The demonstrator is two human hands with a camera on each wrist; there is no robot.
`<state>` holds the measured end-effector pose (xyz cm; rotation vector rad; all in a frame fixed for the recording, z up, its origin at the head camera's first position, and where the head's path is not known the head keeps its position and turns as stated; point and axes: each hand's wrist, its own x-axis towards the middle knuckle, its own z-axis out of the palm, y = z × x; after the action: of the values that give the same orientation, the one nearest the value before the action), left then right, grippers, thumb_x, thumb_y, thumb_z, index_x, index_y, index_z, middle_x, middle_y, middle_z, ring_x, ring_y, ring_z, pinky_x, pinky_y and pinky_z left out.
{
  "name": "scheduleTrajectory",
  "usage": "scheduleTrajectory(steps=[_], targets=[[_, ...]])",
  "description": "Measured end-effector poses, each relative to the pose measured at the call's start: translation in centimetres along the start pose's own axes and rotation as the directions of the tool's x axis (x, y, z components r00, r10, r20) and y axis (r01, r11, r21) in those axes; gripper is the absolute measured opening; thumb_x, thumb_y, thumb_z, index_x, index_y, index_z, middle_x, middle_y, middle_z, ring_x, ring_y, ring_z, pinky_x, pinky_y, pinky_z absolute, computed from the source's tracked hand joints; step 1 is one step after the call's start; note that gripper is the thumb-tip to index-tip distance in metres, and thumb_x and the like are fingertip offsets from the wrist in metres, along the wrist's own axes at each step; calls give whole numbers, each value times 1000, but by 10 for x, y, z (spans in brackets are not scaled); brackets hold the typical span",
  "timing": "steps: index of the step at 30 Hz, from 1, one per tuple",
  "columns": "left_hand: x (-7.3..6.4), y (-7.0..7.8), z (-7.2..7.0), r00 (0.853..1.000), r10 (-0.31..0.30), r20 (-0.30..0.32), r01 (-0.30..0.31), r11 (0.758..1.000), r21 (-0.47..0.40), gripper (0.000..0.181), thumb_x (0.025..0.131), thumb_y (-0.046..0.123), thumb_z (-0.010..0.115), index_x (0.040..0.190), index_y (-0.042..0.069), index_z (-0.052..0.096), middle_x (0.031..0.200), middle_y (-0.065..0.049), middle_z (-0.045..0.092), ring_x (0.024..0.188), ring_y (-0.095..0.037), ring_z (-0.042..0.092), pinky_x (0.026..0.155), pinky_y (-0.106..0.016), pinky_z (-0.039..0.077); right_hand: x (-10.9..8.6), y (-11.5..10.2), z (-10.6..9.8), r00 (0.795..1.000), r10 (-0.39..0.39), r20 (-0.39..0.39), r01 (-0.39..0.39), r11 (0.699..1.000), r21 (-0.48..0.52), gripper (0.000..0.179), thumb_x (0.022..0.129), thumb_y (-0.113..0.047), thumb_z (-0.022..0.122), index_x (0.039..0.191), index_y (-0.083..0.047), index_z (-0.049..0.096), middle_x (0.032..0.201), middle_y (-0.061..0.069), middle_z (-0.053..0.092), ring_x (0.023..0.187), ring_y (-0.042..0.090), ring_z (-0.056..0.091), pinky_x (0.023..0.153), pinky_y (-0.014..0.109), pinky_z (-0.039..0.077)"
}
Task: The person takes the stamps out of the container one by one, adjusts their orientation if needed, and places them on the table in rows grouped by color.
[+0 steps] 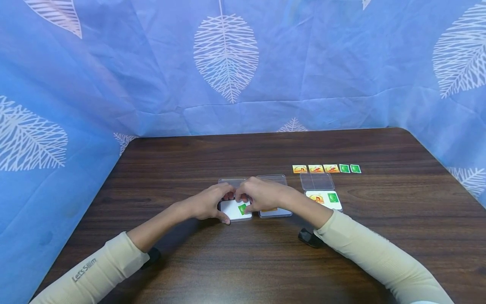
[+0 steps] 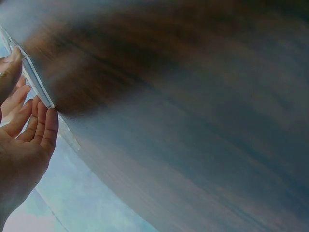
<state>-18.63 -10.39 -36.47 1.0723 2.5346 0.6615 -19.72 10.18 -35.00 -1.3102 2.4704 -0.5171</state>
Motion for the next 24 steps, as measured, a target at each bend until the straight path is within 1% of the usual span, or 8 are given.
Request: scheduleTrajectory(steps=[7,14,18,24], targets=[[0,1,0,1000,-14,0,14,1000,-8,65,69,23,85,121,4,52,107,-3,54,98,-18,50,86,-33,44,0,-1,-1,1000,-6,2,6,1000,-1,24,81,-18,76,101,-6,69,84,0,59,67,8,47,59,21,41],[-1,2,-1,1000,1,-7,-1,1000,-6,64,68,23,85,120,3,52,107,-4,54,96,-18,51,85,-32,45,0,-2,-2,1000,-14,1,14,1000,-2,21,81,-17,76,98,-7,68,82,0,58,66,8,45,58,22,39],[-2,2,-2,1000,6,-8,-6,1000,2,64,68,23,85,119,3,52,105,-4,53,94,-18,50,83,-32,45,0,-3,-2,1000,-12,2,12,1000,2,19,81,-16,76,96,-9,67,81,-1,57,66,9,44,58,22,38],[-2,1,-1,1000,-3,-1,3,1000,-2,66,69,24,85,122,4,52,105,-3,53,95,-18,50,83,-33,44,0,-4,-1,1000,5,1,-5,1000,-5,15,81,-17,77,90,-14,65,83,-2,56,69,9,44,59,23,38]])
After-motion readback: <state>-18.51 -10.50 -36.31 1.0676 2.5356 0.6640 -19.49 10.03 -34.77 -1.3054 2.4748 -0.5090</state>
